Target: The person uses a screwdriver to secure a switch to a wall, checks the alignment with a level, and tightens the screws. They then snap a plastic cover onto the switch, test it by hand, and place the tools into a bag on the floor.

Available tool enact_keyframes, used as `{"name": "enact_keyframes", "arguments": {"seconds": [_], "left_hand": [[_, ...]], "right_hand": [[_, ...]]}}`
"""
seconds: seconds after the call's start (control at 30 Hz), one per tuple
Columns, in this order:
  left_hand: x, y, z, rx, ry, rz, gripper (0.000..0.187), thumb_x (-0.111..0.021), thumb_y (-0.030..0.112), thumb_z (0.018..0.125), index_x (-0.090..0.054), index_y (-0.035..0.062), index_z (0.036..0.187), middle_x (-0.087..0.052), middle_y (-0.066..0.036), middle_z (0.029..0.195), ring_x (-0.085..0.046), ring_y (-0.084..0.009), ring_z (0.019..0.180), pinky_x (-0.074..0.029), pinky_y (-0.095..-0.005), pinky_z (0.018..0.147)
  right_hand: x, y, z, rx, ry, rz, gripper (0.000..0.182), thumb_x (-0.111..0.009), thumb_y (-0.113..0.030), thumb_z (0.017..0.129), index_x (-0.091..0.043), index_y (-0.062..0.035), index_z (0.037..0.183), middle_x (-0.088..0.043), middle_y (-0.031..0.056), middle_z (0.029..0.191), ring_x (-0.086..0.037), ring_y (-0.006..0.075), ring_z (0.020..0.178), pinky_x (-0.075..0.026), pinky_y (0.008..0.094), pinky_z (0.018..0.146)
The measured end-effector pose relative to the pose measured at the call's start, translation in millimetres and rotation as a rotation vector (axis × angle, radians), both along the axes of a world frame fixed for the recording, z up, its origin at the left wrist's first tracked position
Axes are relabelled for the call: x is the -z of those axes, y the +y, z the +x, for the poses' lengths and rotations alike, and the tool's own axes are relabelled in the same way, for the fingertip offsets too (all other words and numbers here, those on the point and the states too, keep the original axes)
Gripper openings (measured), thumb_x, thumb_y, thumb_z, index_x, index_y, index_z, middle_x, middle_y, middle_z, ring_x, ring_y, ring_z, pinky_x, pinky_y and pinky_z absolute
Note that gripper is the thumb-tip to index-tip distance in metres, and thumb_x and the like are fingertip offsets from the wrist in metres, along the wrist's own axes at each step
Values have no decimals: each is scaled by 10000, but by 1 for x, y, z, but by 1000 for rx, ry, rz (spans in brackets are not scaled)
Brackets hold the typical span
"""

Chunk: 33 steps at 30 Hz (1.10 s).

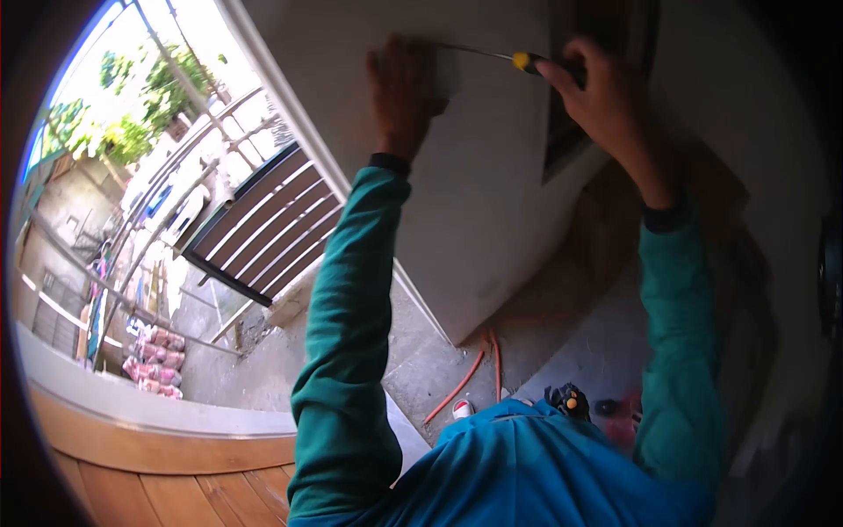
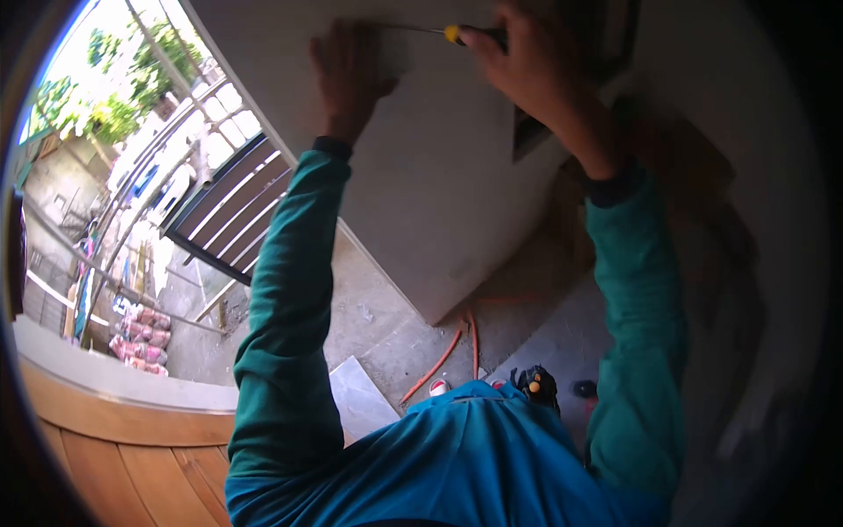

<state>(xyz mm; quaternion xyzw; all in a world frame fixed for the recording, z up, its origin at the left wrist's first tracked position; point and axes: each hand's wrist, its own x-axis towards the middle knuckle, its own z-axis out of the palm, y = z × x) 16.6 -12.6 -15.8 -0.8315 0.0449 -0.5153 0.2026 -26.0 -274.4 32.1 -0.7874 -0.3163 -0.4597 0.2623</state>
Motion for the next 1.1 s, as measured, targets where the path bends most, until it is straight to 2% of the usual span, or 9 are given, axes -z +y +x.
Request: {"name": "enact_keyframes", "arguments": {"seconds": [0.1, 0.33, 0.47, 0.6, 0.7, 0.83, 0.93, 1.0, 1.1], "left_hand": [[0, 4, 1, 28, 6, -29, 914, -788, 463, 605, -419, 155, 1383, -416, -75, 1386, -233, -339, 1398, -128, -605, 1133], [1, -5, 3, 92, -4, -63, 851, -770, 370, 595, -456, 137, 1351, -405, -81, 1390, -241, -345, 1390, -152, -589, 1134], [8, -5, 15, 30, -145, 44, 943, -822, 486, 516, -477, 144, 1325, -429, -100, 1333, -272, -356, 1365, -180, -620, 1099], [4, -1, 19, -7, -97, -8, 955, -814, 487, 547, -439, 145, 1357, -405, -98, 1359, -256, -355, 1375, -170, -624, 1098], [9, 3, 16, 15, -80, -11, 959, -789, 513, 588, -402, 141, 1382, -393, -97, 1376, -235, -343, 1388, -157, -627, 1099], [2, 3, 1, -7, 14, 31, 956, -750, 555, 633, -372, 134, 1403, -375, -83, 1401, -208, -336, 1398, -145, -629, 1097], [0, 3, -3, -58, 17, 39, 970, -756, 555, 631, -364, 133, 1412, -360, -78, 1418, -202, -349, 1395, -149, -627, 1091], [-2, 5, -2, -68, 29, 13, 1006, -763, 555, 625, -337, 131, 1431, -347, -76, 1430, -202, -347, 1394, -157, -629, 1082], [-3, 6, -3, -68, 68, -14, 1034, -766, 552, 625, -305, 127, 1448, -340, -77, 1438, -195, -342, 1399, -142, -636, 1084]], "right_hand": [[2, -4, 17, -237, -235, -52, 412, -820, -158, 682, -549, -21, 960, -570, 137, 875, -548, 327, 757, -472, 372, 680], [-7, 0, -15, 109, 255, 12, 409, -779, -227, 757, -542, -10, 1010, -628, 173, 921, -621, 368, 856, -480, 397, 757], [-2, -8, -5, 15, -82, -105, 411, -768, -268, 773, -537, -16, 1001, -626, 175, 910, -622, 364, 850, -475, 419, 715], [-7, 6, -24, 239, 169, 79, 432, -801, -189, 719, -537, -16, 1015, -611, 164, 884, -613, 358, 849, -474, 408, 738], [-2, 1, -16, -113, -138, 20, 376, -786, -208, 743, -570, 1, 968, -595, 170, 817, -593, 359, 760, -477, 385, 676], [-6, 2, -14, 25, -230, -15, 369, -793, -204, 733, -579, -3, 957, -600, 162, 824, -589, 340, 742, -473, 377, 660], [-13, 7, -18, 176, 305, 85, 332, -786, -218, 731, -589, -10, 900, -597, 140, 766, -599, 314, 706, -474, 372, 632], [-5, 8, -6, -68, -100, 55, 297, -769, -212, 762, -585, -8, 875, -589, 133, 771, -589, 304, 689, -460, 383, 601], [0, 10, -8, 61, -153, 26, 324, -759, -297, 758, -587, -28, 814, -603, 127, 738, -609, 285, 657, -472, 381, 599]]}}
